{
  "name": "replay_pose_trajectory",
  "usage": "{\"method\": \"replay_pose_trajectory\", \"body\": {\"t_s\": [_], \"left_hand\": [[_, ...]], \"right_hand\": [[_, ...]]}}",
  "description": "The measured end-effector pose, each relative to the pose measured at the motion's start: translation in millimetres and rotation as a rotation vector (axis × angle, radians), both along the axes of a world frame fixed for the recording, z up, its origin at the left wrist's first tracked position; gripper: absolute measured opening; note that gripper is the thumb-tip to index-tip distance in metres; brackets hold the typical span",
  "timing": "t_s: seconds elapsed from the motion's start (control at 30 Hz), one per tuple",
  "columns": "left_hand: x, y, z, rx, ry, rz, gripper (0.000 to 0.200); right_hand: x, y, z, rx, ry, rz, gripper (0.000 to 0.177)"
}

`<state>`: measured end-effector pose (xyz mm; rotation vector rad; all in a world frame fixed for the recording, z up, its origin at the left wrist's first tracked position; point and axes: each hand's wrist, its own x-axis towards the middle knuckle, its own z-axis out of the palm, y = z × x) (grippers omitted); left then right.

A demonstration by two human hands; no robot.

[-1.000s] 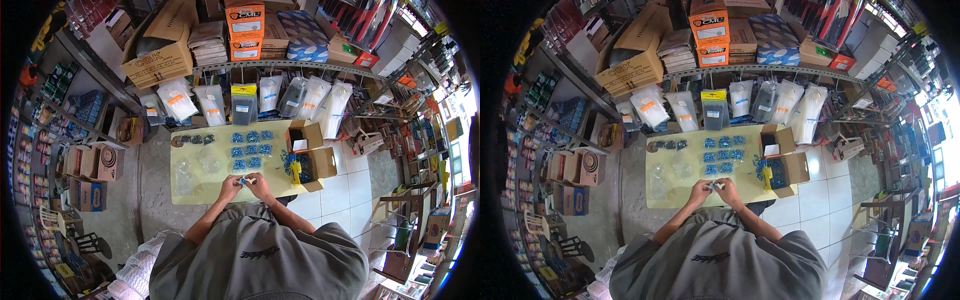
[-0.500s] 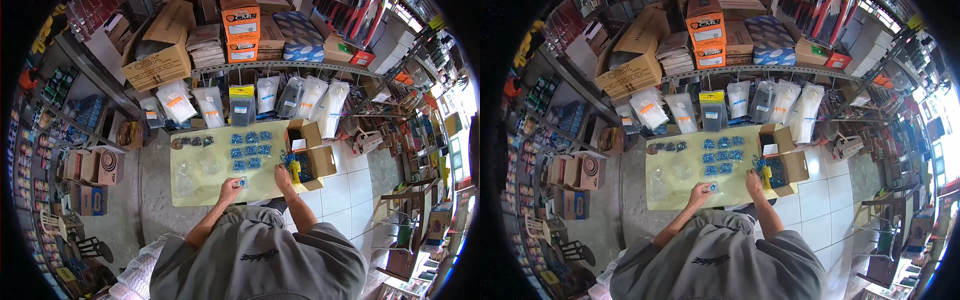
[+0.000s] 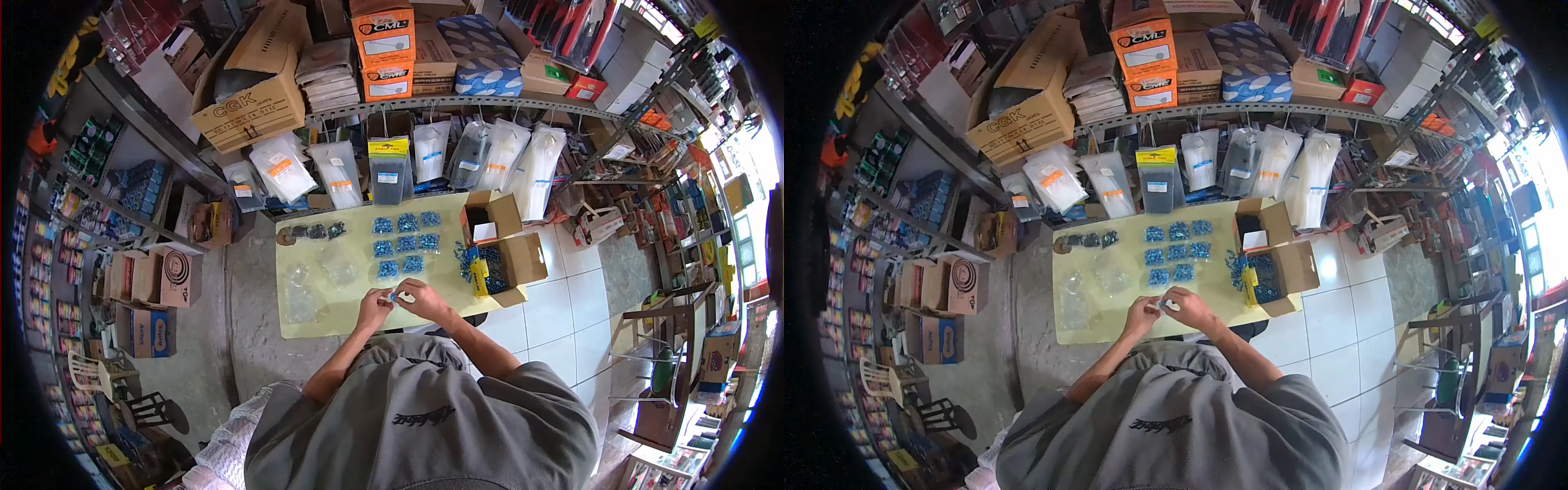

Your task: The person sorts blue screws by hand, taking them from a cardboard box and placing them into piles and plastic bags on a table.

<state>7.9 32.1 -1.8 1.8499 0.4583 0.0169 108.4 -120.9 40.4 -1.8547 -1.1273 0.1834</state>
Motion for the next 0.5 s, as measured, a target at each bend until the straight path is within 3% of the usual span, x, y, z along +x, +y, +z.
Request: {"method": "replay_pose_trajectory", "body": {"t_s": [0.17, 0.27, 0.33, 0.5], "left_hand": [[1.9, 1.1, 4.9, 0.031, 0.008, -0.018, 0.036], [3.6, 2.5, 5.7, 0.037, -0.005, -0.018, 0.037], [5.5, 1.9, 7.1, 0.059, -0.002, -0.036, 0.037], [5.7, 2.2, 9.9, 0.047, -0.057, -0.029, 0.036]], "right_hand": [[24.7, -21.5, -8.6, -0.123, 0.096, -0.23, 0.016], [59.1, -38.9, -36.1, -0.15, -0.023, -0.439, 0.016], [85.3, -50.4, -73.8, -0.378, -0.181, -0.572, 0.024], [114.3, -53.4, -77.8, -0.698, -0.124, -0.6, 0.032]]}}
